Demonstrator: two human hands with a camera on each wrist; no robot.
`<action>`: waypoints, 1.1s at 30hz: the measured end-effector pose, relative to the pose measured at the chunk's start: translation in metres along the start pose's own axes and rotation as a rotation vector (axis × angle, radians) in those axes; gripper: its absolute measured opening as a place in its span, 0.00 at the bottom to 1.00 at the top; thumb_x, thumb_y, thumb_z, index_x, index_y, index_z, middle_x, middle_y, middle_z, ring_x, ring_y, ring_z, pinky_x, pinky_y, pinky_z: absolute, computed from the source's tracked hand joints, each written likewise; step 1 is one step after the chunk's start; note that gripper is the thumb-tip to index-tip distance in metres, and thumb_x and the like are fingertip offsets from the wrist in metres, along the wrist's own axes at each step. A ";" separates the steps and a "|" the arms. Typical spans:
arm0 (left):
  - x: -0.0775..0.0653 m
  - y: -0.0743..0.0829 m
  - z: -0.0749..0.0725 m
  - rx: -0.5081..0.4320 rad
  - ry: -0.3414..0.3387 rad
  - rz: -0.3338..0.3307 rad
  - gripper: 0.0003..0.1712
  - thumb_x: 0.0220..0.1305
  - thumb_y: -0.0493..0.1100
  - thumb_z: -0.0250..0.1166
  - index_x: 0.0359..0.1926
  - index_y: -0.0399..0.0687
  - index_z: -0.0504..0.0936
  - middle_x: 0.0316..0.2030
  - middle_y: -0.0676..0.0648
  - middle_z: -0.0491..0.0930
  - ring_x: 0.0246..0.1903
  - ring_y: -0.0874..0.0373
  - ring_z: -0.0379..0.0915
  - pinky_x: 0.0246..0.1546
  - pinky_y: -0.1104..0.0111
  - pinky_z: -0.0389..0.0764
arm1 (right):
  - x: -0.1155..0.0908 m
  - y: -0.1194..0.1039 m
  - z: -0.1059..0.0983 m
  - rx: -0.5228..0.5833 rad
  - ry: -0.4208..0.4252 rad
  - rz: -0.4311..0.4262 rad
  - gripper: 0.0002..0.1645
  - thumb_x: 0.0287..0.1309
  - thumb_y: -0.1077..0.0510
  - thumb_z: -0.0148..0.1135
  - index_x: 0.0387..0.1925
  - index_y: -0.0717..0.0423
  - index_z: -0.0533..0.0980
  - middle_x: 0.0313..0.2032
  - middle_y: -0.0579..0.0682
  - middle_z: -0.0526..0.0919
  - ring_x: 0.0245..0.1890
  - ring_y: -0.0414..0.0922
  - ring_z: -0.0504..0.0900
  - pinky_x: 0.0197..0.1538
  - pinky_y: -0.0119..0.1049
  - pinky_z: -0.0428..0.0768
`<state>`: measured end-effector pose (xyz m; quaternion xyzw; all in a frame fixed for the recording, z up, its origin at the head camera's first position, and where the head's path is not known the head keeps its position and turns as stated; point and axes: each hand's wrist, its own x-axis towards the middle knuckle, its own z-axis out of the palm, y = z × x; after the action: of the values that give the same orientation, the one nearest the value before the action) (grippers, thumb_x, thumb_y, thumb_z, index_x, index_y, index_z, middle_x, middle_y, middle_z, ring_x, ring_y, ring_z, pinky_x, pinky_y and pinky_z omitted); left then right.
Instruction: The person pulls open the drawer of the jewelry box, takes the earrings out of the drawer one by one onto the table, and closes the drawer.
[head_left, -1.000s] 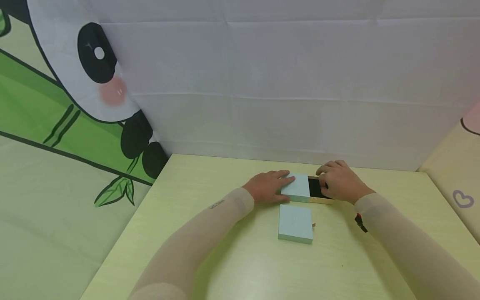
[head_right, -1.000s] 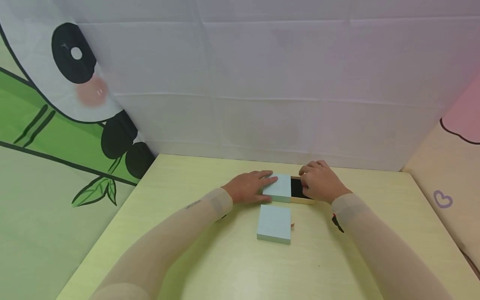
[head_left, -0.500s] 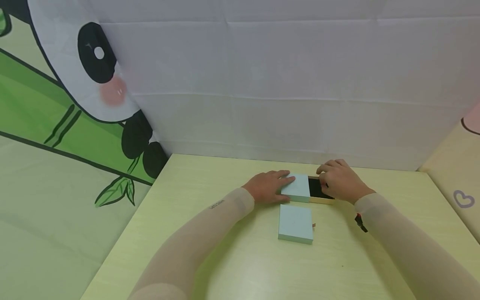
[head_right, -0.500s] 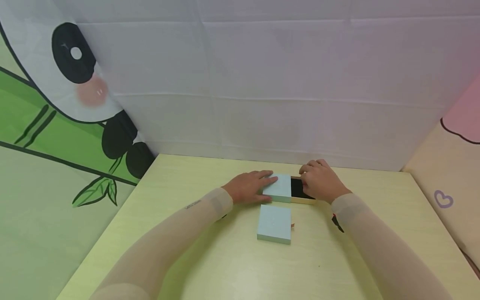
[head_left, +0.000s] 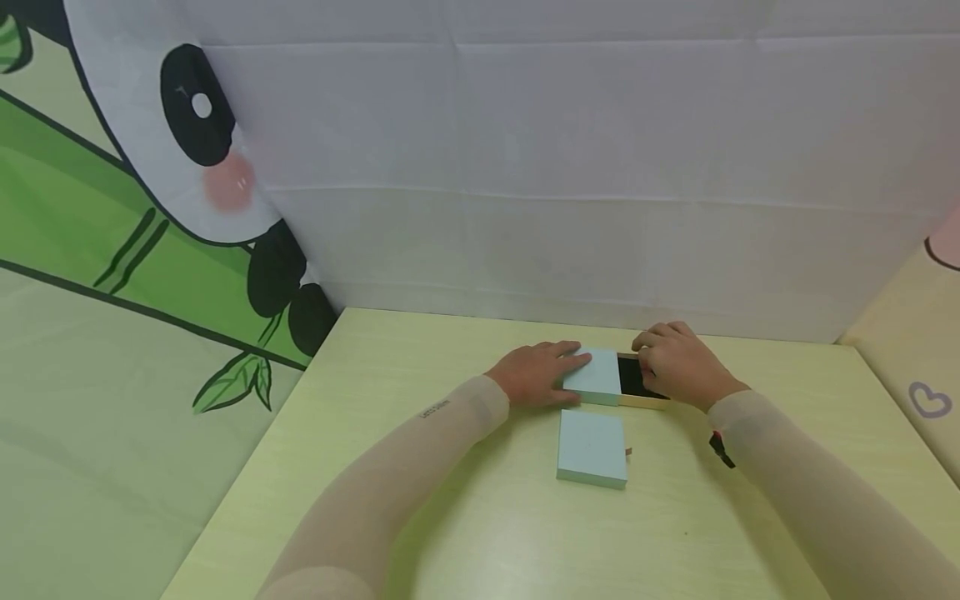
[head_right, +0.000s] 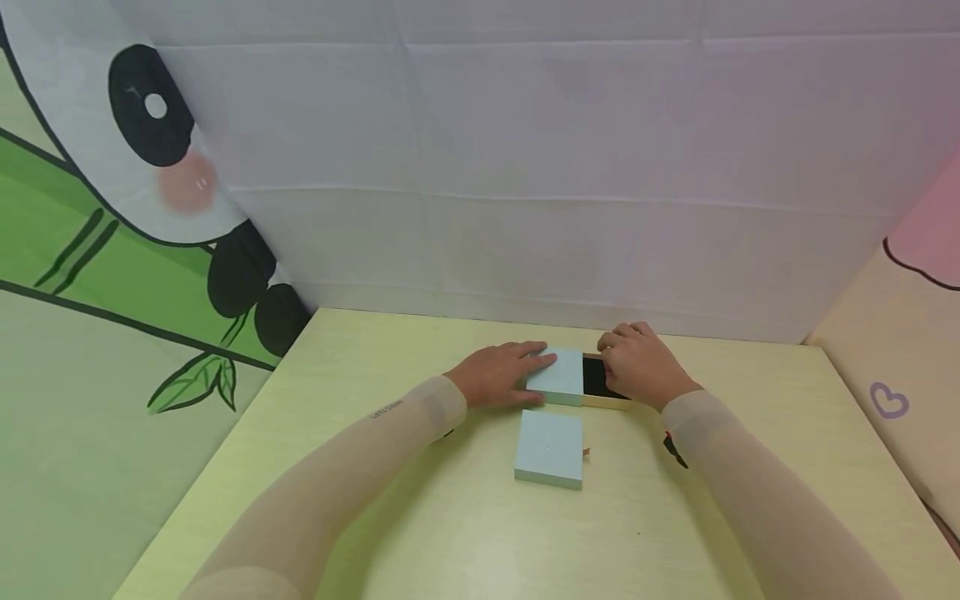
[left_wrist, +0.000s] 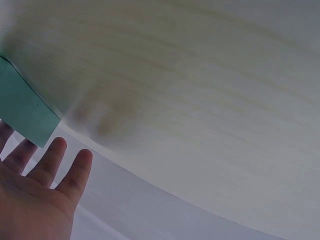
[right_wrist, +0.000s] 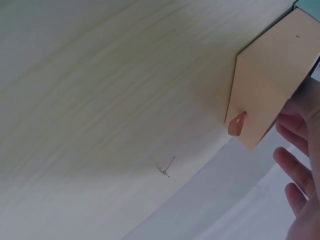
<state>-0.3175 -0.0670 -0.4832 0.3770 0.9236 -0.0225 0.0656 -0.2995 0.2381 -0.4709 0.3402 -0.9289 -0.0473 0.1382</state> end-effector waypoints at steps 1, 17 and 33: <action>0.000 0.000 0.000 0.005 0.001 0.001 0.50 0.87 0.75 0.62 0.97 0.69 0.58 0.96 0.52 0.60 0.92 0.49 0.67 0.89 0.53 0.77 | 0.000 0.000 0.000 -0.007 0.001 -0.001 0.18 0.66 0.63 0.84 0.22 0.52 0.85 0.55 0.55 0.97 0.62 0.59 0.92 0.70 0.60 0.87; -0.002 -0.001 0.000 0.017 0.014 0.011 0.50 0.87 0.76 0.62 0.97 0.69 0.59 0.96 0.51 0.61 0.91 0.49 0.68 0.88 0.53 0.78 | -0.002 -0.004 0.005 0.005 0.052 -0.006 0.02 0.66 0.66 0.82 0.36 0.61 0.93 0.54 0.57 0.97 0.54 0.58 0.94 0.64 0.59 0.91; 0.003 -0.003 0.004 0.022 0.006 -0.003 0.50 0.87 0.75 0.63 0.97 0.68 0.59 0.96 0.51 0.62 0.91 0.48 0.69 0.87 0.52 0.79 | -0.004 -0.004 0.019 -0.084 0.094 -0.021 0.07 0.68 0.64 0.84 0.33 0.62 0.93 0.61 0.57 0.95 0.65 0.59 0.91 0.70 0.59 0.90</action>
<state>-0.3210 -0.0671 -0.4878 0.3766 0.9240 -0.0317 0.0585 -0.2996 0.2376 -0.4903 0.3459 -0.9149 -0.0715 0.1954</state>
